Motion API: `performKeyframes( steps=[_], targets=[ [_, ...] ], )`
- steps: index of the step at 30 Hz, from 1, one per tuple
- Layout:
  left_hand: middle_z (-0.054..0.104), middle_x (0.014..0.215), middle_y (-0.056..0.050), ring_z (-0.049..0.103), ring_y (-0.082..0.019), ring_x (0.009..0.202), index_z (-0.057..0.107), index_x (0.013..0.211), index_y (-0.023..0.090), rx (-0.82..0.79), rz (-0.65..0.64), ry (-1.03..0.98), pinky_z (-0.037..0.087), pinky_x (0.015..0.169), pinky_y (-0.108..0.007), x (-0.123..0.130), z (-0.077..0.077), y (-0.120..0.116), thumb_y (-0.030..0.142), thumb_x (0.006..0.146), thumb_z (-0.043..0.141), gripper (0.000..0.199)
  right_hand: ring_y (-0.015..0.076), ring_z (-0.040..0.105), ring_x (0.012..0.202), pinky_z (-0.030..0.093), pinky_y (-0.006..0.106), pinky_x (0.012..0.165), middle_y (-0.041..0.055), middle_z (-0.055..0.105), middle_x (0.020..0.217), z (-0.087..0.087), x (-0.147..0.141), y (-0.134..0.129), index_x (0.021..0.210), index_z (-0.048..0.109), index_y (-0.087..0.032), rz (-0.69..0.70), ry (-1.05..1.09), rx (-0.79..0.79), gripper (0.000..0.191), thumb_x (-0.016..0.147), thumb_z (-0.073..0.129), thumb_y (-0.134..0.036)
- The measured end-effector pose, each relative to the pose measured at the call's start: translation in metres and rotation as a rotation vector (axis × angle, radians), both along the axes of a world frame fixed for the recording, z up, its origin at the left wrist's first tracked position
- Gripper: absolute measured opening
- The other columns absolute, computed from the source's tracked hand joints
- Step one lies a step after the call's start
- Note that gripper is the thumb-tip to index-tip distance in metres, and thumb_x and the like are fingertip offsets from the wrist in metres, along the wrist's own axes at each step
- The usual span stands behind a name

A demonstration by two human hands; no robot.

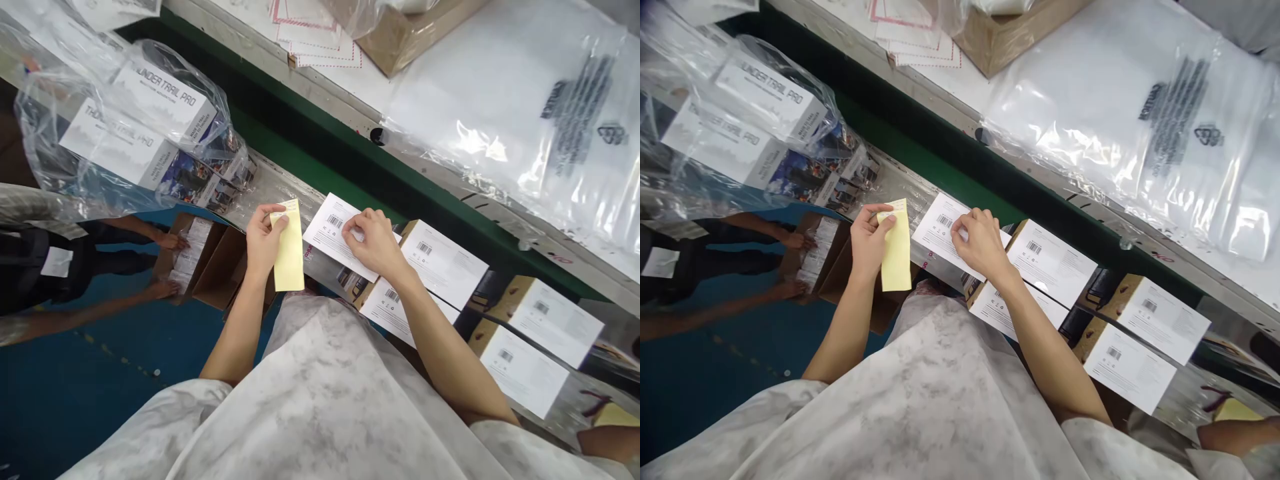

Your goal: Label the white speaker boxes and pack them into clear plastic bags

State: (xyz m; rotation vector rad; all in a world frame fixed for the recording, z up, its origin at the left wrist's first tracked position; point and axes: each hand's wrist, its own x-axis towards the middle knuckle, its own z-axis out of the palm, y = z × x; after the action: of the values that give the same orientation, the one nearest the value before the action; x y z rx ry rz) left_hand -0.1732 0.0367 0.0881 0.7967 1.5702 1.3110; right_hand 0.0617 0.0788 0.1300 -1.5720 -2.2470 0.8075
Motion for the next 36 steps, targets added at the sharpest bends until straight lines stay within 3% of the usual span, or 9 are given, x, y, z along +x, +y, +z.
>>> performKeyframes(
  steps=[5, 11, 19, 26, 28, 31, 34, 36],
  targets=[
    [0.076, 0.088, -0.003, 0.074, -0.019, 0.074, 0.063, 0.106, 0.023, -0.022, -0.051, -0.078, 0.055, 0.06, -0.027, 0.015, -0.01, -0.003, 0.036, 0.085, 0.073, 0.026, 0.0343, 0.053, 0.1, 0.045, 0.054, 0.089, 0.0113, 0.065, 0.093, -0.002, -0.005, -0.009, 0.082, 0.07, -0.024, -0.017, -0.029, 0.031, 0.015, 0.094, 0.061, -0.024],
    [0.075, 0.089, -0.003, 0.073, -0.018, 0.075, 0.063, 0.106, 0.023, -0.008, -0.058, -0.061, 0.053, 0.062, -0.026, 0.014, -0.021, -0.006, 0.036, 0.087, 0.071, 0.024, 0.0353, 0.053, 0.103, 0.043, 0.054, 0.09, 0.0119, 0.064, 0.095, 0.0, -0.01, -0.01, 0.086, 0.066, -0.023, -0.044, -0.106, 0.024, 0.011, 0.096, 0.061, -0.023],
    [0.074, 0.082, 0.0, 0.069, -0.015, 0.064, 0.066, 0.103, 0.023, -0.01, -0.05, -0.119, 0.051, 0.054, -0.023, 0.013, -0.017, -0.004, 0.033, 0.084, 0.075, 0.024, 0.0348, 0.052, 0.108, 0.04, 0.051, 0.093, 0.0125, 0.066, 0.103, 0.012, -0.01, -0.008, 0.092, 0.069, -0.021, -0.006, -0.17, -0.069, 0.018, 0.1, 0.055, -0.026],
    [0.073, 0.083, 0.0, 0.07, -0.017, 0.066, 0.066, 0.103, 0.023, -0.022, -0.062, -0.1, 0.051, 0.054, -0.023, 0.014, -0.017, -0.003, 0.033, 0.085, 0.075, 0.022, 0.0347, 0.056, 0.107, 0.041, 0.049, 0.088, 0.0151, 0.066, 0.105, 0.01, -0.023, -0.013, 0.092, 0.064, -0.02, -0.003, -0.287, 0.019, 0.013, 0.097, 0.053, -0.02],
    [0.073, 0.084, -0.001, 0.07, -0.017, 0.068, 0.065, 0.104, 0.023, -0.008, -0.069, -0.056, 0.051, 0.056, -0.024, 0.014, -0.014, -0.005, 0.035, 0.087, 0.074, 0.022, 0.0347, 0.057, 0.105, 0.042, 0.048, 0.087, 0.0153, 0.066, 0.107, 0.008, -0.025, -0.011, 0.095, 0.062, -0.02, -0.032, -0.293, 0.022, 0.005, 0.093, 0.057, -0.019],
    [0.075, 0.092, -0.003, 0.071, -0.018, 0.076, 0.066, 0.107, 0.023, 0.053, -0.098, 0.058, 0.051, 0.06, -0.024, 0.014, -0.001, -0.013, 0.039, 0.091, 0.072, 0.024, 0.0314, 0.059, 0.098, 0.046, 0.047, 0.085, 0.0121, 0.066, 0.108, 0.01, -0.018, -0.004, 0.107, 0.058, -0.021, -0.078, -0.182, -0.029, 0.022, 0.087, 0.067, -0.022],
    [0.076, 0.1, -0.004, 0.07, -0.018, 0.081, 0.067, 0.114, 0.024, 0.116, -0.21, 0.137, 0.051, 0.065, -0.026, 0.017, 0.021, -0.023, 0.042, 0.097, 0.069, 0.025, 0.0242, 0.062, 0.086, 0.05, 0.042, 0.081, 0.0044, 0.066, 0.094, 0.023, -0.004, -0.006, 0.105, 0.058, -0.023, -0.151, 0.106, -0.09, 0.016, 0.09, 0.064, -0.02],
    [0.074, 0.092, -0.002, 0.067, -0.017, 0.074, 0.069, 0.118, 0.025, 0.116, -0.326, 0.174, 0.048, 0.063, -0.026, 0.022, 0.035, -0.028, 0.041, 0.101, 0.064, 0.024, 0.0213, 0.063, 0.082, 0.052, 0.04, 0.08, 0.002, 0.066, 0.089, 0.035, 0.004, -0.016, 0.099, 0.061, -0.025, -0.214, 0.295, -0.024, 0.009, 0.093, 0.059, -0.018]
  ],
)
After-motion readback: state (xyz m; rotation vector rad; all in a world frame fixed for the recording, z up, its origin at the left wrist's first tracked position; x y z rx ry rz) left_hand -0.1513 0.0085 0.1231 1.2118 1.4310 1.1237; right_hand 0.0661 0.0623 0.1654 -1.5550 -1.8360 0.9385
